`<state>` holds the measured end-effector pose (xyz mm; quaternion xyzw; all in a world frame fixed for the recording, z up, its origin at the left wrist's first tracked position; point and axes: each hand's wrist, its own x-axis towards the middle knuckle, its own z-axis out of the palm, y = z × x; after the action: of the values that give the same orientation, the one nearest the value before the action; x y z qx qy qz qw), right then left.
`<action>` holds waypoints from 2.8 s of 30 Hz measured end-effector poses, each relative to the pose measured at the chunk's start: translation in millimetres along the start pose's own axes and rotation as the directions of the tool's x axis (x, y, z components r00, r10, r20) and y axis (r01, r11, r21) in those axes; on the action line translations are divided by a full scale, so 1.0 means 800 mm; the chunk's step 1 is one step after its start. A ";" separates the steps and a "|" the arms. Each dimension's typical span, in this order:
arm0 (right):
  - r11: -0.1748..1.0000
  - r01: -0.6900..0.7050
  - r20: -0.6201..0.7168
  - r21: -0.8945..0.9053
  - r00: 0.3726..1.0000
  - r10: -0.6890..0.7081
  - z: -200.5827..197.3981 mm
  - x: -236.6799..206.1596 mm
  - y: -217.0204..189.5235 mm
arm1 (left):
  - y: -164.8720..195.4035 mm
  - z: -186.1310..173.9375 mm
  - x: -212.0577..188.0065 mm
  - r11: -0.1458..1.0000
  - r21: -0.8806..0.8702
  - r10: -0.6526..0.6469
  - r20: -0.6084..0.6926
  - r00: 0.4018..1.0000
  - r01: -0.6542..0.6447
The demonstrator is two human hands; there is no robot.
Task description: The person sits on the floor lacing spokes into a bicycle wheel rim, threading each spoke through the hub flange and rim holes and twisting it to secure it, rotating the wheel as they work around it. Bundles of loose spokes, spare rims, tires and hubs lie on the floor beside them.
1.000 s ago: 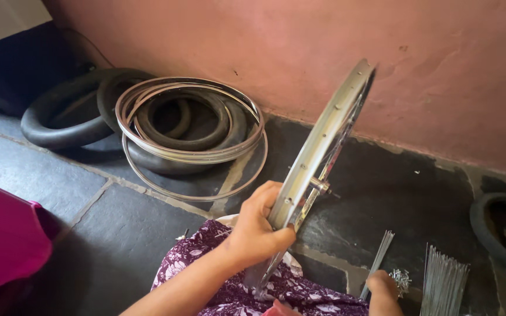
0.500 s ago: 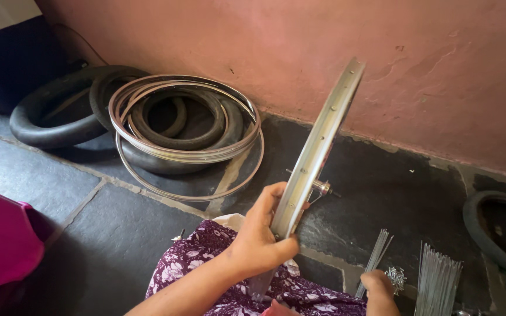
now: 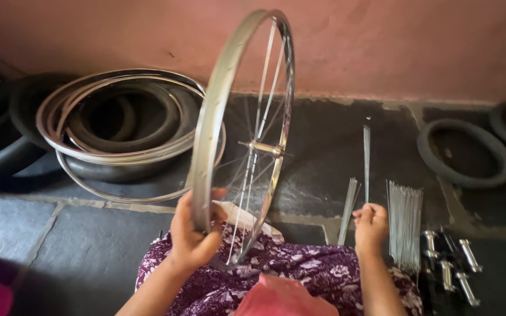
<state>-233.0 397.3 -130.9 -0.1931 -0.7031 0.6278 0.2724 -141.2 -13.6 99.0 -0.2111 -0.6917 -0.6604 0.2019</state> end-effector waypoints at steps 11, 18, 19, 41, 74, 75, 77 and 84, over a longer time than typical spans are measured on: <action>0.693 0.585 0.164 -0.421 0.801 -0.576 -0.036 -0.077 -0.115 | 0.048 -0.033 0.042 0.811 0.584 0.018 -0.087 0.996 0.037; 0.747 0.573 0.224 -0.337 0.820 -0.527 -0.020 -0.083 -0.137 | 0.064 -0.066 0.097 0.902 0.408 -0.110 -0.091 0.990 0.138; 0.709 0.609 0.231 -0.354 0.792 -0.565 -0.018 -0.085 -0.140 | 0.061 -0.075 0.101 0.910 0.403 -0.086 -0.053 0.995 0.100; 0.671 0.635 0.210 -0.383 0.767 -0.606 0.003 -0.096 -0.150 | 0.022 -0.105 0.119 0.955 0.282 -0.130 0.134 0.982 0.088; 0.729 0.639 0.263 -0.245 0.767 -0.585 0.066 -0.031 -0.141 | 0.032 -0.072 0.087 0.964 0.235 -0.154 0.102 0.983 0.127; 0.745 0.625 0.262 -0.234 0.778 -0.571 0.071 -0.029 -0.139 | 0.032 -0.069 0.084 0.965 0.233 -0.147 0.091 0.985 0.123; 0.758 0.627 0.264 -0.180 0.773 -0.577 0.084 -0.030 -0.137 | 0.034 -0.064 0.079 0.957 0.262 -0.145 0.070 0.987 0.122; 0.736 0.671 0.277 -0.092 0.727 -0.628 0.173 -0.022 -0.160 | 0.028 -0.024 0.035 0.906 0.422 0.034 -0.009 0.999 -0.027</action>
<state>-296.9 261.7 -15.8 0.1149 -0.8075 0.4414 0.3740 -151.9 -31.1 134.2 -0.1678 -0.8131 -0.4938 0.2585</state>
